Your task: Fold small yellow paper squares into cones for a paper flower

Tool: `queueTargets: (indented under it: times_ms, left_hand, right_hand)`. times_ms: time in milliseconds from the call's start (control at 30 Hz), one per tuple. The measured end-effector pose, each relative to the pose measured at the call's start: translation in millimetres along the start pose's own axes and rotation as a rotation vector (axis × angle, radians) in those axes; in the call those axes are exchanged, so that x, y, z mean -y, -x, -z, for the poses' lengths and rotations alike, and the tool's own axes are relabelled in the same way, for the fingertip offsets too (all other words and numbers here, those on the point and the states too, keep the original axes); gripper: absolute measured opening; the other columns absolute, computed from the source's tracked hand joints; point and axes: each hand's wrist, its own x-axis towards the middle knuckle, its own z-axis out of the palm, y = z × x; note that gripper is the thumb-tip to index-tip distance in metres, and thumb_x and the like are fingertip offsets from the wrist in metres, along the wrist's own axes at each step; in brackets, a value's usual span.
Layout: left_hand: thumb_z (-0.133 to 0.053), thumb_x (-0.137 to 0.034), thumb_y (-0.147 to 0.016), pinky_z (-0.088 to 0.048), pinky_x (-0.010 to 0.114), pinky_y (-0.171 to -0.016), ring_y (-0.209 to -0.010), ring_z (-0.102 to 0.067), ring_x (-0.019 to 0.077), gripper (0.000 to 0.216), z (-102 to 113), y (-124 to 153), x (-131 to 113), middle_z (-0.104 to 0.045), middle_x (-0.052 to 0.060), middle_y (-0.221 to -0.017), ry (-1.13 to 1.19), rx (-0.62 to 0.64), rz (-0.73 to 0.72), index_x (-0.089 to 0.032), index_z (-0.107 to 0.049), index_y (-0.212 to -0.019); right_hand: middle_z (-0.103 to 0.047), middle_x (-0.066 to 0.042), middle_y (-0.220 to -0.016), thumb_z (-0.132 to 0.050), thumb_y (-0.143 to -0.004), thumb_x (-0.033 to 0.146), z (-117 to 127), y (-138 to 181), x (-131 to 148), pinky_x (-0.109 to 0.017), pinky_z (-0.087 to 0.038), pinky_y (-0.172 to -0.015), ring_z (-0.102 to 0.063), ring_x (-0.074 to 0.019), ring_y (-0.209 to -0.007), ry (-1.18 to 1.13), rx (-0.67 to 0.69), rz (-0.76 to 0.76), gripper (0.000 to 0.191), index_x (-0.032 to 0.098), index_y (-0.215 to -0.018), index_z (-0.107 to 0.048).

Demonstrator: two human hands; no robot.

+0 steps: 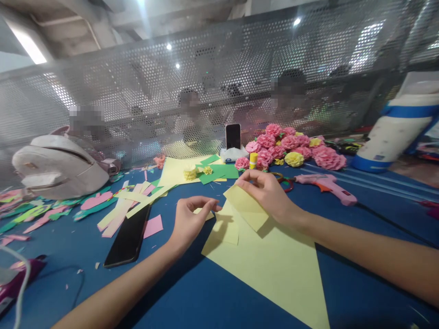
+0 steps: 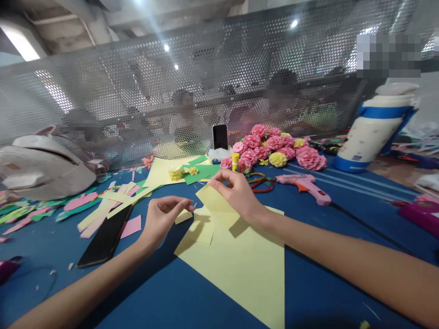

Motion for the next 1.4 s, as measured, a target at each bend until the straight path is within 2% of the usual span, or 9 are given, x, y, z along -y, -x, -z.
queueTargets:
  times_ms: [133, 233, 367, 567, 867, 1133, 1267, 1333, 1400]
  left_hand:
    - [-0.065, -0.036, -0.091, -0.055, 0.028, -0.077, -0.082, -0.070, 0.0163, 0.022, -4.6, -1.8, -4.2, -0.075, 0.005, -0.088, 0.084, 0.022, -0.005, -0.015, -0.073, -0.091]
    - [-0.069, -0.034, -0.087, -0.053, 0.025, -0.072, -0.079, -0.069, 0.0150, 0.018, -10.3, 1.5, -5.2, -0.074, 0.004, -0.085, 0.103, 0.033, 0.002, -0.016, -0.070, -0.086]
    - [-0.069, -0.032, -0.089, -0.052, 0.027, -0.071, -0.070, -0.066, 0.0131, 0.021, -13.0, 7.0, -2.3, -0.070, 0.000, -0.073, 0.066, 0.037, 0.005, -0.015, -0.068, -0.076]
    - [-0.070, -0.034, -0.089, -0.051, 0.029, -0.069, -0.066, -0.063, 0.0126, 0.027, -11.5, 7.7, -1.3, -0.066, -0.002, -0.068, 0.016, 0.043, -0.021, -0.014, -0.066, -0.072]
    - [-0.069, -0.030, -0.082, -0.048, 0.027, -0.068, -0.068, -0.064, 0.0164, 0.020, -8.6, 6.6, -13.7, -0.071, 0.002, -0.068, -0.018, 0.020, -0.050, -0.018, -0.070, -0.066]
    - [-0.070, -0.030, -0.082, -0.048, 0.026, -0.065, -0.067, -0.064, 0.0161, 0.019, -7.6, 2.1, -19.5, -0.071, 0.002, -0.067, -0.016, 0.001, -0.061, -0.018, -0.070, -0.066]
    - [-0.071, -0.028, -0.083, -0.049, 0.027, -0.068, -0.068, -0.064, 0.0157, 0.019, -3.8, 3.4, -17.9, -0.071, 0.002, -0.068, -0.026, -0.004, -0.074, -0.018, -0.069, -0.067]
    - [-0.071, -0.028, -0.085, -0.051, 0.029, -0.071, -0.070, -0.065, 0.0152, 0.020, -0.5, 3.5, -14.7, -0.070, 0.001, -0.070, -0.033, -0.005, -0.081, -0.017, -0.068, -0.069]
    - [-0.070, -0.030, -0.089, -0.053, 0.031, -0.075, -0.072, -0.065, 0.0144, 0.022, 2.7, 1.5, -9.5, -0.070, 0.000, -0.073, -0.033, 0.000, -0.090, -0.015, -0.067, -0.073]
  right_hand:
    - [-0.064, -0.003, -0.073, -0.063, -0.086, 0.042, -2.7, 2.7, 1.2, -0.028, -0.043, -0.059, -0.056, -0.0158, -0.066, 0.010, 0.045, -0.001, 0.027, 0.018, -0.075, -0.063]
    - [-0.065, -0.003, -0.075, -0.063, -0.087, 0.040, -8.1, 5.7, 1.6, -0.028, -0.041, -0.059, -0.056, -0.0156, -0.067, 0.030, 0.067, 0.009, 0.025, 0.018, -0.075, -0.064]
    - [-0.067, -0.002, -0.078, -0.062, -0.088, 0.037, -11.1, 7.9, 3.4, -0.028, -0.038, -0.060, -0.055, -0.0150, -0.068, 0.065, 0.107, 0.025, 0.023, 0.018, -0.076, -0.065]
    - [-0.071, -0.002, -0.081, -0.069, -0.084, 0.035, -9.7, 9.3, 8.8, -0.030, -0.037, -0.065, -0.059, -0.0179, -0.078, 0.138, 0.213, 0.070, 0.017, 0.021, -0.074, -0.072]
    - [-0.070, -0.005, -0.080, -0.062, -0.087, 0.037, 3.2, -1.3, 9.5, -0.030, -0.038, -0.065, -0.058, -0.0187, -0.076, 0.187, 0.197, 0.111, 0.024, 0.018, -0.074, -0.069]
    - [-0.068, -0.003, -0.074, -0.065, -0.085, 0.042, 4.6, -9.3, 8.3, -0.029, -0.037, -0.060, -0.056, -0.0157, -0.067, 0.141, 0.166, 0.102, 0.028, 0.018, -0.072, -0.069]
    - [-0.065, -0.003, -0.073, -0.066, -0.084, 0.044, 15.9, -17.2, 5.9, -0.030, -0.042, -0.066, -0.057, -0.0171, -0.071, 0.093, 0.120, 0.081, 0.028, 0.018, -0.072, -0.066]
    - [-0.062, -0.003, -0.075, -0.062, -0.087, 0.046, 24.4, -21.2, 3.8, -0.031, -0.045, -0.070, -0.057, -0.0176, -0.074, 0.060, 0.042, 0.074, 0.030, 0.019, -0.073, -0.063]
    - [-0.063, -0.004, -0.079, -0.065, -0.087, 0.048, 29.1, -22.6, 1.2, -0.032, -0.047, -0.075, -0.059, -0.0184, -0.079, 0.030, 0.044, 0.056, 0.031, 0.019, -0.075, -0.063]
